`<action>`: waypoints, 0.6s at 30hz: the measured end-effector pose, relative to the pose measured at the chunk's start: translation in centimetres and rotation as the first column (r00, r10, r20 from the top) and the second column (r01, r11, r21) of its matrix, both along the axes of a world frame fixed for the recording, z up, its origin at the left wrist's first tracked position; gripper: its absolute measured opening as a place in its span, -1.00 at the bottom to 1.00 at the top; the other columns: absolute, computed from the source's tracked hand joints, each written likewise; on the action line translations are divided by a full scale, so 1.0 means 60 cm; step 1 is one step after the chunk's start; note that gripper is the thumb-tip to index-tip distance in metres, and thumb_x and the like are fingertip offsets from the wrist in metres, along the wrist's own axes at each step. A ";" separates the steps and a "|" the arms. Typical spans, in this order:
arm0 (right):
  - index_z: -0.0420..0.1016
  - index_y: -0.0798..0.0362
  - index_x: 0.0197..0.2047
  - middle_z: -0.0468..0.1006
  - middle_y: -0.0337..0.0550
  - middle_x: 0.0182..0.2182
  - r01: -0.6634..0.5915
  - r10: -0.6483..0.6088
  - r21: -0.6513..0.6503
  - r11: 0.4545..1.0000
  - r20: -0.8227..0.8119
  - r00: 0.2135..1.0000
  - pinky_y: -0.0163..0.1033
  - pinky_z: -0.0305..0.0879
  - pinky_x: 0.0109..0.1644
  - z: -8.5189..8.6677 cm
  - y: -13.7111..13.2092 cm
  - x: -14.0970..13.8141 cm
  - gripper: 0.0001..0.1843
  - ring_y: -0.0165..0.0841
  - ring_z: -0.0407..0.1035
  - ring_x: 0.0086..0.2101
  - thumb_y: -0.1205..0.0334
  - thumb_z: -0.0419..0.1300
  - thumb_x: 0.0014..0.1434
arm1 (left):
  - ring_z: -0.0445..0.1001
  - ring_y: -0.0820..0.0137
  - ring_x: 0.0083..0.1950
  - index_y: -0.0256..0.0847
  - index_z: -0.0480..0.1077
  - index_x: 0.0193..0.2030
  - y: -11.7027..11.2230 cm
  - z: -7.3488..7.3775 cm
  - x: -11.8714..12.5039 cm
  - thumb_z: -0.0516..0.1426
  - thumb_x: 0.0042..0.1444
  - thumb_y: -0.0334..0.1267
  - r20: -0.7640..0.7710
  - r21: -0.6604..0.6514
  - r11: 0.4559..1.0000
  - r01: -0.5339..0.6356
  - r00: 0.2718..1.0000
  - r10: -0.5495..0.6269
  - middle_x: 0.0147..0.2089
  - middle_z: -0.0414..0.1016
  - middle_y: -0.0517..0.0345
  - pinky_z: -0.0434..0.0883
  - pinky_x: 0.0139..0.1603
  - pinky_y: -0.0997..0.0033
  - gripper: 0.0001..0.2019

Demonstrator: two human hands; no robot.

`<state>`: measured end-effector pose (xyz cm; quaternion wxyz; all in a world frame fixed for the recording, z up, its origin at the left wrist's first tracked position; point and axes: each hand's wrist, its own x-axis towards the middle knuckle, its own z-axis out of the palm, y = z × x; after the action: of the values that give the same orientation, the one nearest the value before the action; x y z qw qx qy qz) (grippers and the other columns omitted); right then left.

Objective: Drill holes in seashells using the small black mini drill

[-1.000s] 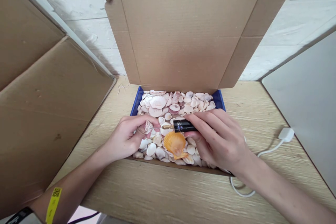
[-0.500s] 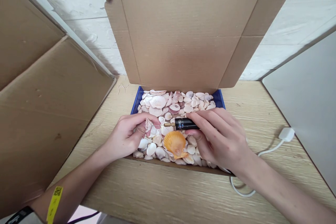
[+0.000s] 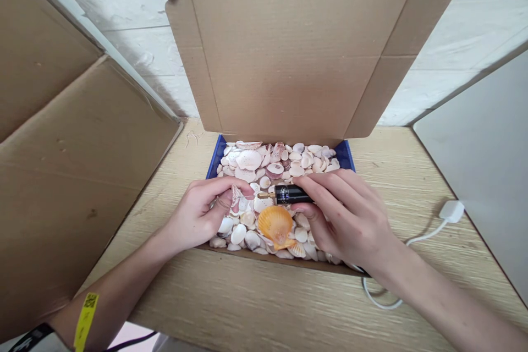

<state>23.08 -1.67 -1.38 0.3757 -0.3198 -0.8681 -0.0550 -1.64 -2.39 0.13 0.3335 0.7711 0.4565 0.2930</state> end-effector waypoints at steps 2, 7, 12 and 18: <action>0.37 0.21 -0.02 0.55 0.03 -0.28 0.013 -0.013 0.003 1.000 -0.002 1.000 -0.14 0.34 -0.28 0.000 0.000 0.000 -0.71 -0.27 0.35 -0.32 0.33 0.20 0.18 | 0.42 0.50 -0.49 -0.24 0.46 -0.19 0.000 0.000 0.000 -0.01 0.26 -0.36 0.008 -0.015 1.000 -0.017 1.000 0.018 -0.28 0.59 0.11 0.38 -0.45 0.53 -0.79; 0.39 0.17 -0.05 0.55 0.00 -0.31 0.075 -0.075 -0.001 0.997 0.010 0.997 -0.17 0.31 -0.31 0.001 0.001 0.000 -0.76 -0.28 0.34 -0.35 0.34 0.17 0.19 | 0.49 0.46 -0.42 -0.25 0.47 -0.15 -0.002 -0.002 0.000 0.03 0.26 -0.32 0.066 -0.076 0.994 -0.076 0.995 0.081 -0.27 0.59 0.07 0.44 -0.40 0.51 -0.80; 0.40 0.14 -0.08 0.54 -0.03 -0.33 0.113 -0.113 -0.003 0.994 0.017 0.993 -0.20 0.28 -0.34 0.002 0.003 0.000 -0.79 -0.30 0.32 -0.38 0.31 0.16 0.21 | 0.55 0.43 -0.38 -0.26 0.49 -0.17 -0.002 -0.004 0.004 0.09 0.21 -0.33 0.107 -0.072 0.989 -0.132 0.985 0.139 -0.26 0.62 0.07 0.49 -0.37 0.50 -0.84; 0.42 0.18 -0.09 0.54 0.00 -0.31 0.146 -0.145 -0.011 0.989 0.025 0.989 -0.18 0.31 -0.30 0.001 0.004 0.000 -0.79 -0.28 0.31 -0.36 0.34 0.18 0.19 | 0.59 0.36 -0.29 -0.30 0.51 -0.15 -0.003 -0.008 0.007 0.18 0.14 -0.27 0.143 -0.096 0.979 -0.182 0.971 0.194 -0.21 0.64 0.01 0.52 -0.34 0.48 -0.82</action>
<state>23.09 -1.42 -1.34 0.3579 -0.3840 -0.8473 -0.0805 -1.23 -2.57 -0.37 0.3693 0.6855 0.5126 0.3618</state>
